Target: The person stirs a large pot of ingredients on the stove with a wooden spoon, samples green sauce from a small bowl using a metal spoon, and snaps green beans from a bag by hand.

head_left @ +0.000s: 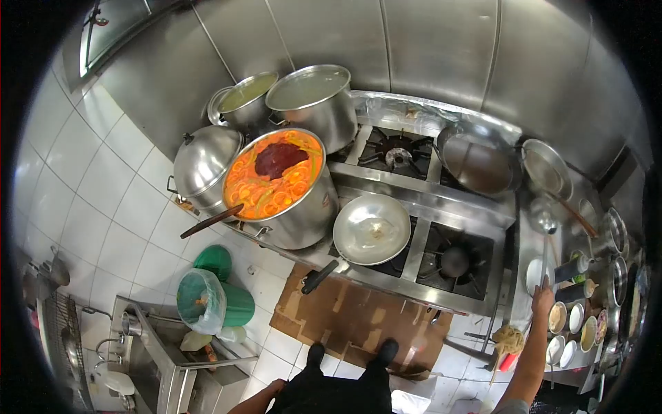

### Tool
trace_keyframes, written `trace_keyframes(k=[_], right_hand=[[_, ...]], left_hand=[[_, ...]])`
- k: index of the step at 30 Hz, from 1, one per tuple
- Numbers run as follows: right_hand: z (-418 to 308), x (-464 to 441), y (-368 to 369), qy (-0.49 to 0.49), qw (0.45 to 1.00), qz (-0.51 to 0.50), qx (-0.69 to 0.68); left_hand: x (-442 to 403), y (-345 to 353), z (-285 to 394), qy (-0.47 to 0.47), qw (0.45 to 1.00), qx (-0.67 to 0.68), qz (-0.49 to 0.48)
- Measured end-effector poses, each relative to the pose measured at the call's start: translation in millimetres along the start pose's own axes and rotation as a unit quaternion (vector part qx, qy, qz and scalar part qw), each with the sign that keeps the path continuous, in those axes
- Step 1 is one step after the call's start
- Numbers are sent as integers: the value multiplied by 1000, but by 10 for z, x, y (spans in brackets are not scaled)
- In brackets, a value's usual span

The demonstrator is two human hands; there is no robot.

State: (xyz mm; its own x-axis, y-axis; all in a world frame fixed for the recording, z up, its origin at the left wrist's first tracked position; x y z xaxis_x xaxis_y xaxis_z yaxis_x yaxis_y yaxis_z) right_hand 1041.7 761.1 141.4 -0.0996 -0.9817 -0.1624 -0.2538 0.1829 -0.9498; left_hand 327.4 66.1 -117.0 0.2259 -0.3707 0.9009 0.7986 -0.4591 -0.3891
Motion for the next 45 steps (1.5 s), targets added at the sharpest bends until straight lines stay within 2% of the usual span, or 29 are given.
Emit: trace_keyframes(k=[3, 4, 5, 6, 8, 10, 12, 13, 14, 15, 16, 17, 18, 19, 20, 22, 24, 26, 28, 29, 31, 33, 34, 36, 38, 39, 41, 44, 45], right_hand=[[106, 23, 114, 21, 999, -13, 39], [124, 59, 155, 22, 999, -17, 40], [82, 100, 90, -9, 997, 37, 62], [-101, 164, -94, -40, 991, 91, 85], [-475, 362, -277, -43, 988, 132, 66], [-897, 686, -455, -110, 971, 213, 23], [-1530, 1228, -522, 28, 975, 56, -215], [-1786, 1556, -408, -3, 961, 57, -269], [-1996, 1944, -226, -31, 944, 61, -322], [-2218, 2395, -6, 0, 939, 7, -345], [-2490, 2852, 201, 34, 927, -43, -371], [-2780, 3381, 393, 88, 906, -105, -401], [-2689, 4065, 1072, -8, 947, -86, -308], [-3243, 4442, 957, 86, 882, -97, -454], [-3427, 4979, 1294, 94, 905, -237, -341], [-3998, 5756, 1546, 176, 844, -277, -426], [-4460, 6296, 1721, 175, 840, -345, -380], [-4795, 6661, 1873, 131, 855, -321, -385], [-4963, 6984, 2071, 189, 815, -349, -422], [-4988, 7120, 2186, 188, 822, -360, -400], [-4979, 7469, 2521, 192, 824, -367, -388], [-4928, 7855, 2835, 192, 859, -322, -348], [-4896, 8013, 2957, 264, 816, -335, -389], [-4872, 8284, 3172, 259, 854, -261, -368], [-4951, 8349, 3319, 321, 826, -269, -378], [-5014, 8258, 3310, 354, 782, -299, -418], [-5181, 8511, 3531, 377, 755, -303, -443], [-5347, 8476, 3507, 411, 695, -386, -446], [-5356, 8432, 3489, 426, 683, -376, -460]], left_hand=[[193, -185, -10, -86, 996, 3, -20], [233, -265, 38, -91, 994, -42, -38], [222, -283, 160, -24, 977, -179, -110], [257, -372, 235, -25, 977, -180, -114], [343, -659, 431, -23, 974, -224, -23], [162, -781, 457, 25, 944, -322, -62], [79, -1206, 460, 44, 982, -107, 147], [6, -1366, 481, 147, 955, -107, 233], [-613, -1248, 181, 172, 972, -136, 89], [-633, -1464, 265, 85, 993, 28, 81], [-654, -1648, 357, 83, 974, 189, 93], [-627, -1841, 556, 70, 962, 254, 73], [-627, -2013, 697, 53, 944, 320, 53], [-772, -2163, 696, 54, 935, 349, 39], [-914, -2316, 726, 57, 921, 383, 30], [-1075, -2685, 950, 91, 904, 418, 7], [-1516, -2964, 949, 155, 879, 446, -68], [-1781, -3197, 1096, 179, 839, 503, -109], [-1752, -3411, 1330, 123, 795, 594, -27], [-1841, -3470, 1384, 120, 801, 587, -25], [-2046, -3738, 1512, 172, 769, 615, -27], [-2315, -3982, 1622, 185, 773, 607, -5], [-2372, -4081, 1665, 174, 778, 602, 34], [-2512, -4214, 1707, 154, 796, 580, 80], [-2674, -4388, 1739, 157, 777, 604, 88], [-2732, -4430, 1804, 157, 787, 590, 92], [-2740, -4525, 1856, 163, 779, 600, 86], [-2600, -4599, 1989, 203, 797, 556, 121], [-2671, -4668, 1956, 198, 808, 541, 125]])
Point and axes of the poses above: each hand's wrist, its own x-axis away from the middle knuckle, its own y-axis out of the palm, z = x × y, the point moved 7 cm from there along -x, towards the middle knuckle, and after that the axes turned 3 degrees about -y, right-handed, at the moved point
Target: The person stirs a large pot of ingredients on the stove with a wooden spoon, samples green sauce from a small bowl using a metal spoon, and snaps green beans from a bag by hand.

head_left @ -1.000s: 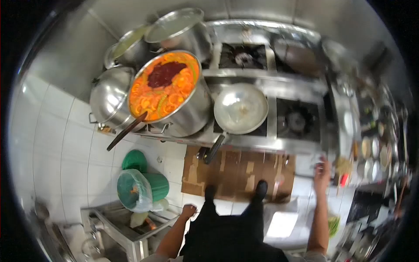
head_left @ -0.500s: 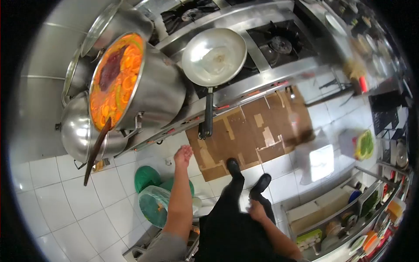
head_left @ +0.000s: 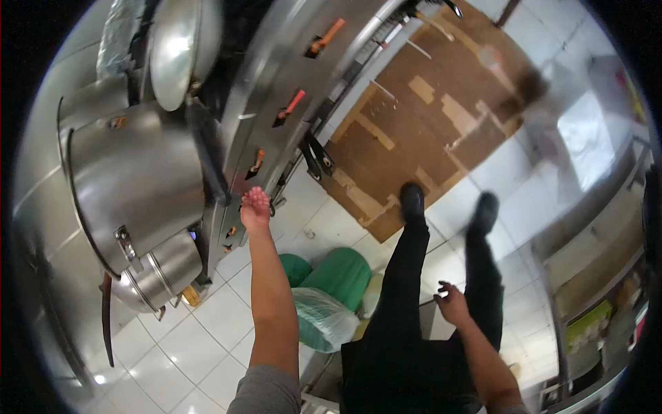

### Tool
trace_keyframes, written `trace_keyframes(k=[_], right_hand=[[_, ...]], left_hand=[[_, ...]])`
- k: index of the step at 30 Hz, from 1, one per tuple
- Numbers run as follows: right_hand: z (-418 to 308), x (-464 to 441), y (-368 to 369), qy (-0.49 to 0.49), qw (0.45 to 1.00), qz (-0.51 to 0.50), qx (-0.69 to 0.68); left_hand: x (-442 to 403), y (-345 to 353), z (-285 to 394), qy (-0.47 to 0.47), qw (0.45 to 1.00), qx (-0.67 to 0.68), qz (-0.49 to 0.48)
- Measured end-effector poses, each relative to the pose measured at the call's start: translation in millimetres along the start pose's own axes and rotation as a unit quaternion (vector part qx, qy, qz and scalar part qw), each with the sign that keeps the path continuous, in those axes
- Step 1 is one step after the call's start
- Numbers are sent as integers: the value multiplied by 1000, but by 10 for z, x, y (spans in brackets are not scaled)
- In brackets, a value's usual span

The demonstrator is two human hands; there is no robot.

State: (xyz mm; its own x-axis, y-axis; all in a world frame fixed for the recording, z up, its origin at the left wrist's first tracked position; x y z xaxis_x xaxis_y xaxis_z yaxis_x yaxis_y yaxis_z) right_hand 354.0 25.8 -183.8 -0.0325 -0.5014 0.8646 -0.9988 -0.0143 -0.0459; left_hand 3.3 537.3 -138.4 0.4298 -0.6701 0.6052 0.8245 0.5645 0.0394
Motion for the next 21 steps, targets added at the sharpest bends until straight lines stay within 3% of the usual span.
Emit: trace_keyframes(k=[2, 6, 8, 9, 11, 14, 17, 21], right_hand=[[9, -10, 41, 0, 999, 13, -40], [-90, 43, 98, -4, 995, 26, -99], [-150, 38, 94, -5, 993, 25, -112], [-196, 43, 85, -1, 992, 21, -127], [-222, 56, 87, 7, 989, 13, -147], [-206, 57, 144, -18, 986, 17, -165], [-280, 71, 88, -9, 982, 12, -186], [-298, 75, 88, -25, 979, 17, -201]], left_hand=[[-225, -49, 73, -28, 994, 53, -86], [-431, -131, 164, -90, 983, 57, -147], [-337, 64, 104, -197, 913, 90, -346], [-292, 110, 90, -200, 914, 83, -343], [-240, 48, 183, -89, 985, 55, -138], [-51, 116, 214, -40, 996, 42, -61], [-64, 134, 215, -99, 981, 78, -145], [-150, 62, 250, -94, 985, 88, -111]])
Point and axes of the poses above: each hand's wrist, its own x-axis away from the middle knuckle, its own y-axis out of the palm, z = x × y, the point moved 7 cm from there along -x, towards the middle knuckle, and after that the axes turned 3 degrees about -y, right-handed, at the moved point
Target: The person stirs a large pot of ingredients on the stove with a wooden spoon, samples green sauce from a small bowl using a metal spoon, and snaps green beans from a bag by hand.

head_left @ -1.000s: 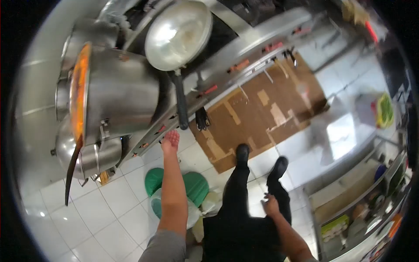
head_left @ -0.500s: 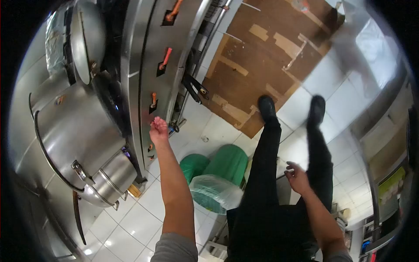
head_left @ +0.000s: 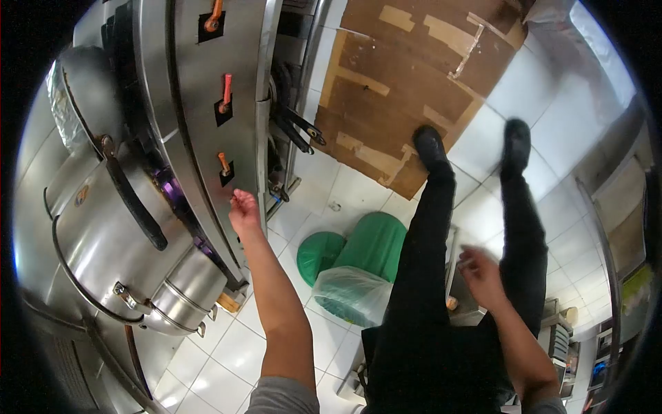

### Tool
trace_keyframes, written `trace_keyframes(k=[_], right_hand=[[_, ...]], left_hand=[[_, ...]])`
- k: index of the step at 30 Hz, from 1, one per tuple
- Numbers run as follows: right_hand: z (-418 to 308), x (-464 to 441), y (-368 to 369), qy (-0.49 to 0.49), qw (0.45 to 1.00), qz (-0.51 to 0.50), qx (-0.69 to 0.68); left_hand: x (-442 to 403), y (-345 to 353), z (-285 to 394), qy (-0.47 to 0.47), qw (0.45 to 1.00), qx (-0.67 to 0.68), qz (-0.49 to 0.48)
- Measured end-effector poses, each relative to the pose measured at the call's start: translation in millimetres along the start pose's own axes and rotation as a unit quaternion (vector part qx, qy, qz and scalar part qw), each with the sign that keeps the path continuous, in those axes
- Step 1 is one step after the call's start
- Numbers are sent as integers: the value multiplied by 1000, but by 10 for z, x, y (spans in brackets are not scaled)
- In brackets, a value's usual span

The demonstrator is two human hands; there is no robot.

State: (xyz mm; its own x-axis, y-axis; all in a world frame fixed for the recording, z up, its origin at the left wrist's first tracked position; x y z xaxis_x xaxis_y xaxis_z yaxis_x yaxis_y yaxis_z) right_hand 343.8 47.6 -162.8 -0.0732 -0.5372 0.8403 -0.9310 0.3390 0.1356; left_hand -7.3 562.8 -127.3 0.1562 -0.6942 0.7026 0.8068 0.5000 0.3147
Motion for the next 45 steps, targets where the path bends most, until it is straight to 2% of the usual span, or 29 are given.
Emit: trace_keyframes(k=[3, 5, 8, 12, 14, 23, 27, 29, 45], right_hand=[[-8, 8, 17, 7, 1000, -4, -18], [10, 8, 34, 15, 999, -9, -39], [21, 16, 53, 22, 999, -14, -39], [-59, 16, 35, 20, 999, -17, -31], [-143, 28, 8, 61, 998, -21, -21], [-71, 12, 30, 30, 999, -16, 4], [-120, 11, 31, 21, 999, -20, 17], [-163, 9, 24, 43, 999, -25, 6], [-183, -10, 29, 31, 999, -35, 25]], left_hand=[[11, 36, -7, 5, 1000, 2, -22], [24, 23, 2, 38, 998, 7, 39], [2, 3, 45, 71, 996, -23, 52], [-33, 4, 64, 63, 997, -15, 39], [-2, 17, 46, 62, 997, -8, 54], [-84, -68, 111, 39, 999, 3, 7], [-83, -84, 99, 60, 997, 19, 37], [-38, -35, 57, 44, 999, 15, 6], [-47, -40, 56, 43, 999, 26, 0]])
Point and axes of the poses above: each hand's wrist, its own x-axis away from the middle knuckle, its own y-axis out of the palm, z = x × y, the point moved 7 cm from there along -x, towards the middle knuckle, and after that the axes turned 3 degrees about -y, right-handed, at the moved point
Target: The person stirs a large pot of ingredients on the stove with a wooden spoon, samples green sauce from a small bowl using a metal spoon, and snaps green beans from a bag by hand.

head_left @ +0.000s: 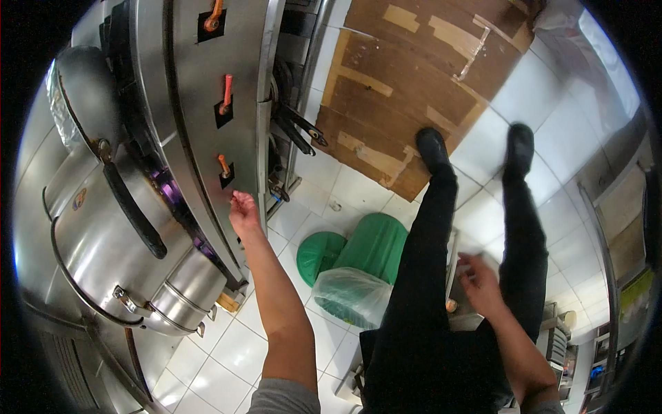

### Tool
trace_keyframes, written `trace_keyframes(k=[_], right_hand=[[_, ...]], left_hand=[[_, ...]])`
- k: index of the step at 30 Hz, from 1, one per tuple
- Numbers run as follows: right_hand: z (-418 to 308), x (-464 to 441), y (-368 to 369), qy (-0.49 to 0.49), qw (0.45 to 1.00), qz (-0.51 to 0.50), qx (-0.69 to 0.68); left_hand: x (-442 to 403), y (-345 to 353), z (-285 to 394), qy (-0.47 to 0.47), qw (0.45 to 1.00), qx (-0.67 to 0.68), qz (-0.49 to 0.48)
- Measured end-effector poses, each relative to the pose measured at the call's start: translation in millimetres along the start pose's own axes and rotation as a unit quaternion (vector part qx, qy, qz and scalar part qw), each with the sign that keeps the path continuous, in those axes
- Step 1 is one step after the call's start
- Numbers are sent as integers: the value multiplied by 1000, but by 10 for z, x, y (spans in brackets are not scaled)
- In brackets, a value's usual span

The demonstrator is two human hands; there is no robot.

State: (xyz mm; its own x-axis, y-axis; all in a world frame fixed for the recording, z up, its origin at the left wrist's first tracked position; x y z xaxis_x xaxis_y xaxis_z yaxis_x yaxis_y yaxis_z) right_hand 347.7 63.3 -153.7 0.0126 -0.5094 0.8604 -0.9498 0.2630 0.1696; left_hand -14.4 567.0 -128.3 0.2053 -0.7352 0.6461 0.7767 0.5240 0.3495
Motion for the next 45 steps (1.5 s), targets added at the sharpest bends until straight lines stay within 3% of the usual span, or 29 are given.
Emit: trace_keyframes(k=[27, 42, 45], right_hand=[[-6, 7, 38, -7, 1000, -14, 6], [-29, 5, 29, -4, 1000, -12, 8], [10, 7, 44, -9, 1000, -6, -11]], left_hand=[[-35, -48, 38, 45, 998, -11, 39], [18, 27, -51, -3, 1000, 2, -12], [63, 33, -40, 46, 999, -4, 29]])
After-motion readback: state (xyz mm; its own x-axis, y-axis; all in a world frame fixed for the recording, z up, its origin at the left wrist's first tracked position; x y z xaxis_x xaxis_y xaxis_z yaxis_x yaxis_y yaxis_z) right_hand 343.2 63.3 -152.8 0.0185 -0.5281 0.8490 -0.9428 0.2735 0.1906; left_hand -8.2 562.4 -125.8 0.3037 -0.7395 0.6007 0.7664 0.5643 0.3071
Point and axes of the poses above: each hand's wrist, its own x-axis away from the middle knuckle, its own y-axis out of the palm, z = x × y, the point moved 7 cm from there along -x, towards the middle knuckle, and after that the axes turned 3 degrees about -y, right-handed, at the moved point
